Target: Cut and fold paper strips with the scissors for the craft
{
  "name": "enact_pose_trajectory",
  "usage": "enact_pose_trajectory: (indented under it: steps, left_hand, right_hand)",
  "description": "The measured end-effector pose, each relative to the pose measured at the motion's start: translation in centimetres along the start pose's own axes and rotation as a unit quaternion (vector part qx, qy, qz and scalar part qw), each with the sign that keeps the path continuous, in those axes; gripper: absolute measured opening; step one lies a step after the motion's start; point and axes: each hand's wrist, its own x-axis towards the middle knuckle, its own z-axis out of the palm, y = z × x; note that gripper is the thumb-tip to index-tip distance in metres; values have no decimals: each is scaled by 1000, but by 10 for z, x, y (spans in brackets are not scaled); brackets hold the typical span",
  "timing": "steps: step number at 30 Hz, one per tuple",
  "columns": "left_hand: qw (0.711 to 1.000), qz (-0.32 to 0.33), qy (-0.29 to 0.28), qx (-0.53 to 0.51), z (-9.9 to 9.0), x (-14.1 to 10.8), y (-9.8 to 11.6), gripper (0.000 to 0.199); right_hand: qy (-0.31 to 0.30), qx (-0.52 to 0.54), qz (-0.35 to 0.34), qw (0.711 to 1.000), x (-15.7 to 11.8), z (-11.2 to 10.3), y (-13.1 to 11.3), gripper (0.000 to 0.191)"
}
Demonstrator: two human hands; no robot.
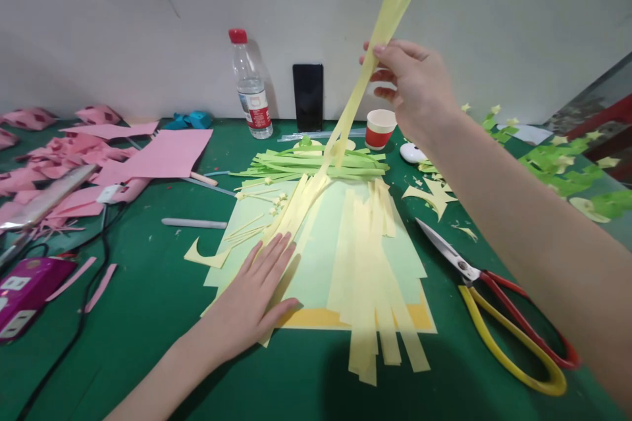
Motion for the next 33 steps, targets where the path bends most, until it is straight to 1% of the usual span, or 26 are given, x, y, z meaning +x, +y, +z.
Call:
enact_pose_trajectory:
  steps: [2, 6, 14, 18, 19, 21, 23, 24, 26, 27, 28, 29, 31, 33]
  left_hand:
    - [1000, 1, -11, 19, 8, -2, -1, 74]
    - [998, 8, -39, 47, 17, -3, -2, 78]
    - [996, 10, -48, 68, 11, -1, 1, 83]
    - [997, 6, -47, 64, 10, -1, 1, 82]
    - [997, 6, -42, 61, 10, -1, 1, 81]
    - [998, 10, -30, 50, 10, -1, 2, 78]
    - [999, 12, -16, 32, 9, -1, 4, 71]
    - [1000, 10, -11, 21, 7, -1, 6, 66]
    - [1000, 1, -1, -3, 5, -3, 9, 58]
    - [1000, -3, 8, -14, 3, -5, 10, 55]
    - [1000, -4, 19, -23, 2, -7, 11, 51]
    - [999, -5, 34, -31, 1, -9, 10, 47]
    - [996, -19, 73, -44, -2, -14, 6, 40]
    - [992, -50, 105, -55, -5, -17, 0, 36]
  right_hand:
    - [-9, 5, 10, 1000, 0, -1, 1, 14]
    - [-11, 10, 36, 999, 5, -6, 2, 14]
    - [30, 19, 83, 996, 33, -29, 4, 19]
    - [58, 10, 98, 993, 49, -44, 3, 20]
    - [65, 4, 94, 993, 51, -46, 2, 19]
    - [74, -14, 61, 995, 49, -48, -2, 20]
    - [69, -37, -6, 997, 35, -43, -4, 19]
    - [59, -52, -47, 996, 22, -38, -3, 18]
    - [8, -85, -130, 988, -12, -24, 5, 17]
    - [-37, -107, -160, 981, -33, -16, 12, 17]
    - [-98, -132, -184, 969, -55, -8, 20, 16]
    - [-161, -154, -208, 952, -76, -1, 30, 16]
    - [-285, -195, -244, 906, -114, 11, 51, 16]
    - [-376, -228, -261, 859, -142, 18, 69, 18]
